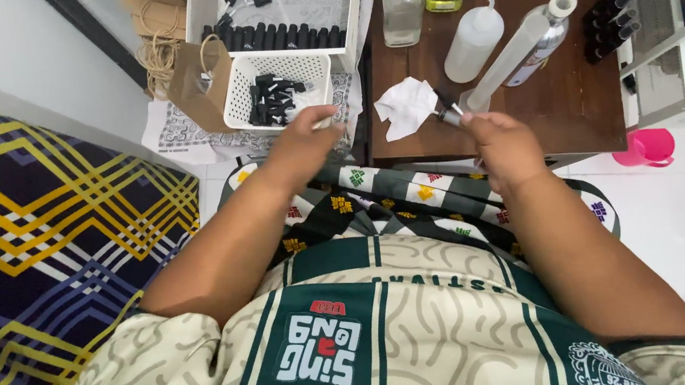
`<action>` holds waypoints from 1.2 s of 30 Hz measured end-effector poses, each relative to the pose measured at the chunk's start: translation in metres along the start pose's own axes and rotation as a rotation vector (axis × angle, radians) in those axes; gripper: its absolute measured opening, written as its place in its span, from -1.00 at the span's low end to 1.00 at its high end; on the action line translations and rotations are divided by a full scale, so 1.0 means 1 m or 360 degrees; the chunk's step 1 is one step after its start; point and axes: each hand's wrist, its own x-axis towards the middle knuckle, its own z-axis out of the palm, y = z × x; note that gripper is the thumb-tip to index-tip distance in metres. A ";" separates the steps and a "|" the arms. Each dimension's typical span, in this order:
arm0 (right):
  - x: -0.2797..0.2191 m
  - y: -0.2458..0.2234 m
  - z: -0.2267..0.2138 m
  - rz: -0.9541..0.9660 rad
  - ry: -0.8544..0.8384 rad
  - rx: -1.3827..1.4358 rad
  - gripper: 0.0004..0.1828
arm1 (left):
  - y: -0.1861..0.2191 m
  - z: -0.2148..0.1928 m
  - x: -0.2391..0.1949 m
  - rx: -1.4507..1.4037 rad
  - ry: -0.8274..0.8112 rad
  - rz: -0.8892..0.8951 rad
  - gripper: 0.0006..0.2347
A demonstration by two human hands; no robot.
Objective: Assembling perfume bottles by attaching sprayer caps and filling them with liquid using a syringe.
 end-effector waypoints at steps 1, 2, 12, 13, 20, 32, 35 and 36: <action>0.012 0.012 0.002 0.0002 0.0003 0.0000 -0.83 | -0.020 -0.005 0.020 0.0001 -0.0004 0.0000 -0.59; 0.024 0.024 0.003 0.0053 -0.0064 0.0014 -0.82 | -0.041 -0.009 0.039 0.0212 0.0106 0.0026 -0.58; 0.103 0.090 0.025 0.0182 -0.0208 -0.0319 -0.76 | -0.087 -0.059 0.087 0.0729 0.0170 -0.0060 -0.63; 0.113 0.098 0.028 0.0184 -0.0222 -0.0325 -0.76 | -0.091 -0.059 0.092 0.0726 0.0176 -0.0073 -0.63; 0.139 0.081 0.060 -0.0055 -0.0177 -0.0706 -0.82 | -0.083 -0.064 0.115 0.0791 0.0190 -0.0073 -0.66; 0.179 0.089 0.077 -0.0232 -0.0350 -0.1406 -0.65 | -0.047 -0.053 0.175 0.0839 0.0190 0.0140 -0.70; 0.157 0.064 0.074 -0.0331 -0.0471 -0.1568 -0.62 | -0.028 -0.047 0.198 0.0961 0.0250 0.0156 -0.73; 0.149 0.056 0.071 -0.0407 -0.0518 -0.1546 -0.64 | -0.021 -0.044 0.206 0.1062 0.0274 0.0093 -0.74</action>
